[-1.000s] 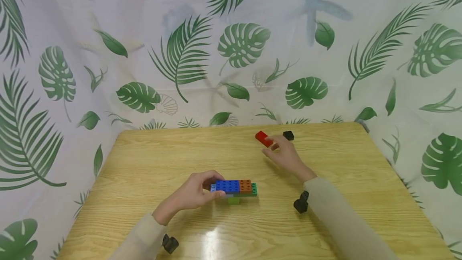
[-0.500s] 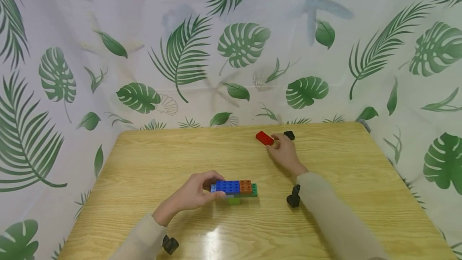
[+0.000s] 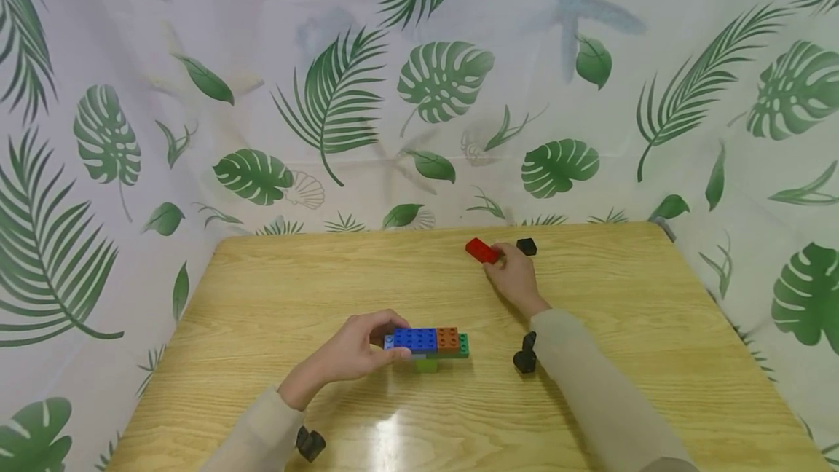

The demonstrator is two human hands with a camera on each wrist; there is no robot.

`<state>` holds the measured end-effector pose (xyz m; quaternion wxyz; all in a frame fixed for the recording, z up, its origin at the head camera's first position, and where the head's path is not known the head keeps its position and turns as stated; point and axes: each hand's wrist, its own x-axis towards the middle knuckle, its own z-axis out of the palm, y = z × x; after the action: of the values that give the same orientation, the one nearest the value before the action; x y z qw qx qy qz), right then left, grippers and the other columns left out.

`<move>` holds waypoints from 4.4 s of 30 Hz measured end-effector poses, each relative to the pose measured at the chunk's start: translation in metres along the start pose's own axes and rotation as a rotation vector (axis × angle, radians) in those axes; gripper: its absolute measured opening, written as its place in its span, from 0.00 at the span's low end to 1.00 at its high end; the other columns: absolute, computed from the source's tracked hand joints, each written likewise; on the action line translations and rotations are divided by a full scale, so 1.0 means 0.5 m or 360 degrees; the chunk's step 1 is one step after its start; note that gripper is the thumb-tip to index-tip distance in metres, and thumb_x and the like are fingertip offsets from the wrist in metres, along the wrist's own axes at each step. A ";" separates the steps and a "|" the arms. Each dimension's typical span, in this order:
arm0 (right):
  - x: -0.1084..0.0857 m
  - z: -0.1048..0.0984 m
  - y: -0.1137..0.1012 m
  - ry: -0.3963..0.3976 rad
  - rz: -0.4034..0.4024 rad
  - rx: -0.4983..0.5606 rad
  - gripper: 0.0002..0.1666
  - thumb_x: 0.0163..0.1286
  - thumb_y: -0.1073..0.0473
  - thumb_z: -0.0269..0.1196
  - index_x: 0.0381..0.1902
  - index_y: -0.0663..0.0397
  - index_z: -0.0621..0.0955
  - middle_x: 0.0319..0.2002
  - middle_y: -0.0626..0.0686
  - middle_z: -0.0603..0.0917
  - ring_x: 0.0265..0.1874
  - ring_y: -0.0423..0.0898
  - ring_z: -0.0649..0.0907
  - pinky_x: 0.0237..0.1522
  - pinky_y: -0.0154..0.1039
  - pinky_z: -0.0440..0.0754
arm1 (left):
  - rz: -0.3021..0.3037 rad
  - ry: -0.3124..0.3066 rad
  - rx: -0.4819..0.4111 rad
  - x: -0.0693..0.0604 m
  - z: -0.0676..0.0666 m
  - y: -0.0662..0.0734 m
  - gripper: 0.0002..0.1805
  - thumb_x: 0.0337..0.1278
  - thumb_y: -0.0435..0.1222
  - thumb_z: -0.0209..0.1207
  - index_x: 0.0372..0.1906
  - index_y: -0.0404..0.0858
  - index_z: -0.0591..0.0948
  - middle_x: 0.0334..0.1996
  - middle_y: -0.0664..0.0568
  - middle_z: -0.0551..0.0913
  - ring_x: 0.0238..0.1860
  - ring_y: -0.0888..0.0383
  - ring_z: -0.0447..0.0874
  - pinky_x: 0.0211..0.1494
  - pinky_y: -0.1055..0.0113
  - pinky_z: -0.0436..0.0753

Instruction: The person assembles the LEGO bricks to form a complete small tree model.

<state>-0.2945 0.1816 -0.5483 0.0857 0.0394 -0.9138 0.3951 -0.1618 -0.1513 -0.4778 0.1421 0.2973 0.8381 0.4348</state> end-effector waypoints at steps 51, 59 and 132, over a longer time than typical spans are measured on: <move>-0.180 -0.091 -0.185 -0.0365 -0.0575 0.0156 0.20 0.67 0.60 0.73 0.57 0.48 0.87 0.51 0.49 0.89 0.44 0.52 0.83 0.41 0.45 0.81 | -0.0009 -0.0004 0.0051 0.003 0.000 -0.002 0.19 0.71 0.49 0.67 0.59 0.45 0.83 0.49 0.55 0.89 0.47 0.60 0.86 0.49 0.68 0.84; -0.200 -0.089 -0.189 -0.0376 -0.0694 0.0183 0.20 0.66 0.62 0.74 0.56 0.47 0.87 0.51 0.48 0.90 0.41 0.44 0.82 0.39 0.36 0.79 | -0.0016 0.0001 0.0054 0.003 -0.002 0.002 0.19 0.70 0.48 0.67 0.59 0.45 0.83 0.48 0.55 0.89 0.45 0.62 0.85 0.48 0.68 0.84; -0.238 -0.075 -0.211 -0.0606 -0.1075 0.0240 0.20 0.66 0.70 0.72 0.55 0.57 0.83 0.49 0.55 0.88 0.40 0.44 0.86 0.42 0.40 0.88 | 0.0048 0.0001 -0.0037 0.023 0.006 0.016 0.13 0.79 0.45 0.58 0.53 0.43 0.85 0.46 0.50 0.89 0.40 0.62 0.86 0.45 0.68 0.85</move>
<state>-0.1579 0.1374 -0.4701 0.0369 0.4166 -0.8174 0.3962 -0.1661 -0.1387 -0.4728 0.1387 0.3083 0.8284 0.4466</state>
